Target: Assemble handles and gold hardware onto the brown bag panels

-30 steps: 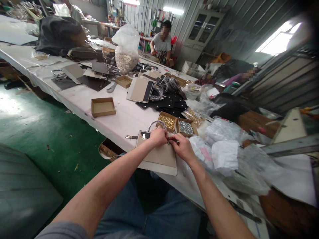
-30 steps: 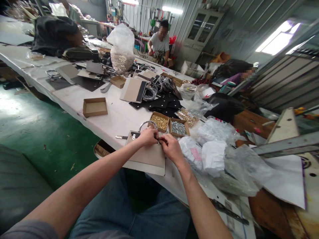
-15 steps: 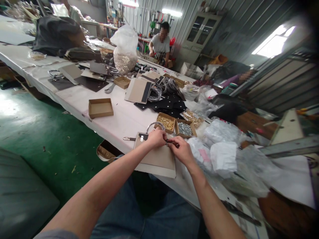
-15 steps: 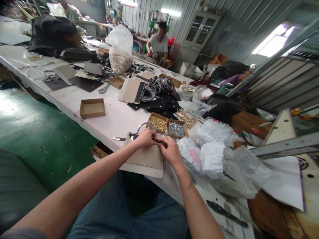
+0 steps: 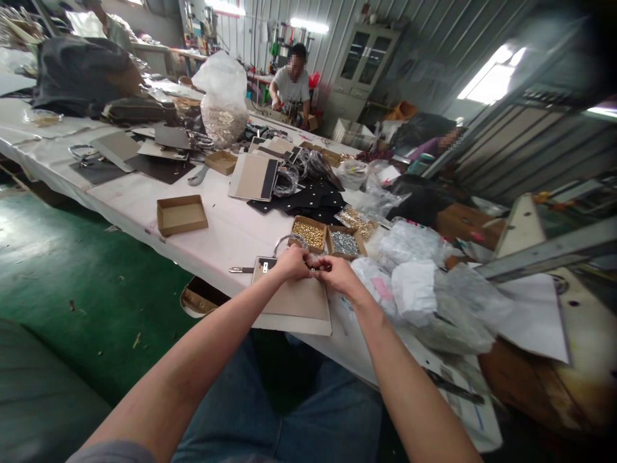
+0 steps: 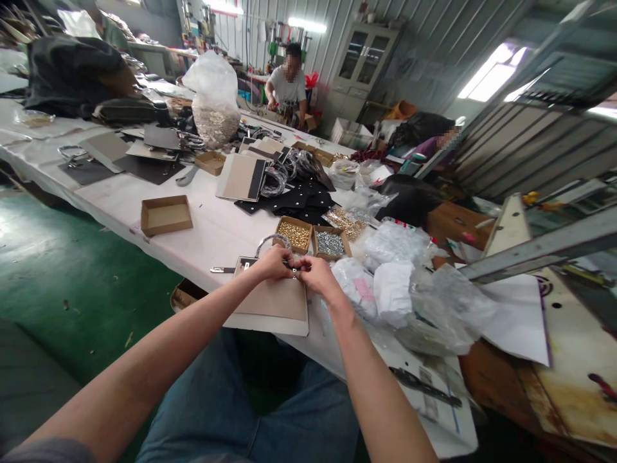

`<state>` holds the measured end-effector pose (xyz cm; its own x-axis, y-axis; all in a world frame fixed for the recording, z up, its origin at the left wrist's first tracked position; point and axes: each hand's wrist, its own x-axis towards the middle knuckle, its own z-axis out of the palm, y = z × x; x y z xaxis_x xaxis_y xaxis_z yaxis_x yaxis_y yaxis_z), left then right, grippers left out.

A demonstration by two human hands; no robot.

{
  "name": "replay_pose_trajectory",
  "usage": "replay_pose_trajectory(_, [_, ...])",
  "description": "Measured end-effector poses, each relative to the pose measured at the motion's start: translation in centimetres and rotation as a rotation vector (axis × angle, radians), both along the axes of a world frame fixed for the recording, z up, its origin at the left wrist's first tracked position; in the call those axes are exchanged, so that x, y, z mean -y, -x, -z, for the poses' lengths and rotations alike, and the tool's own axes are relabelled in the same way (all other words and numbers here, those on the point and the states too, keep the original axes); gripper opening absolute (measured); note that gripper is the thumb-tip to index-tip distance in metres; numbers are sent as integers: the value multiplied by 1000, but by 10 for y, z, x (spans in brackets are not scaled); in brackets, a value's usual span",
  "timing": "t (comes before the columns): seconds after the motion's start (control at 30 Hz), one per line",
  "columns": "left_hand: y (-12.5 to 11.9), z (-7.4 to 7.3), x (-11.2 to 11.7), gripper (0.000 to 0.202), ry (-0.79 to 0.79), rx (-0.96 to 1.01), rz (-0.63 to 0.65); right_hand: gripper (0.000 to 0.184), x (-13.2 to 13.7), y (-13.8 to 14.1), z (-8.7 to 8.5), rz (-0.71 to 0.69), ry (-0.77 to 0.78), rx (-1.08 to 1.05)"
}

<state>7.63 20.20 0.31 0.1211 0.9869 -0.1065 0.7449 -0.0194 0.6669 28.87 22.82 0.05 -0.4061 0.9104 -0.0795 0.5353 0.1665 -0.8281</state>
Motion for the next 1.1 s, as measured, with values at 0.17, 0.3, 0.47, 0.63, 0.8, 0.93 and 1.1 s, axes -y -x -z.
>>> replay_pose_trajectory(0.17, [-11, -9, 9, 33, 28, -52, -74, 44, 26, -10, -23, 32, -59, -97])
replay_pose_trajectory(0.3, [-18, -13, 9, 28, 62, -65, -113, 35, 82, -107, -46, 186, -315, 38])
replay_pose_trajectory(0.47, [-21, -5, -6, 40, 116, -60, -102, 24, 163, -264, -49, 250, -207, 550])
replay_pose_trajectory(0.63, [-22, -2, -17, 52, 162, -81, -57, 30, 181, -310, -29, 145, -142, 593])
replay_pose_trajectory(0.8, [-24, -10, -9, 53, 169, -106, -104, 30, 171, -319, -16, 66, -58, 505])
replay_pose_trajectory(0.93, [-23, -14, -8, 50, 188, -102, -96, 40, 172, -311, -27, 272, -142, 387])
replay_pose_trajectory(1.1, [-18, -14, -11, 49, 204, -81, -62, 34, 155, -195, -79, 460, -285, -380])
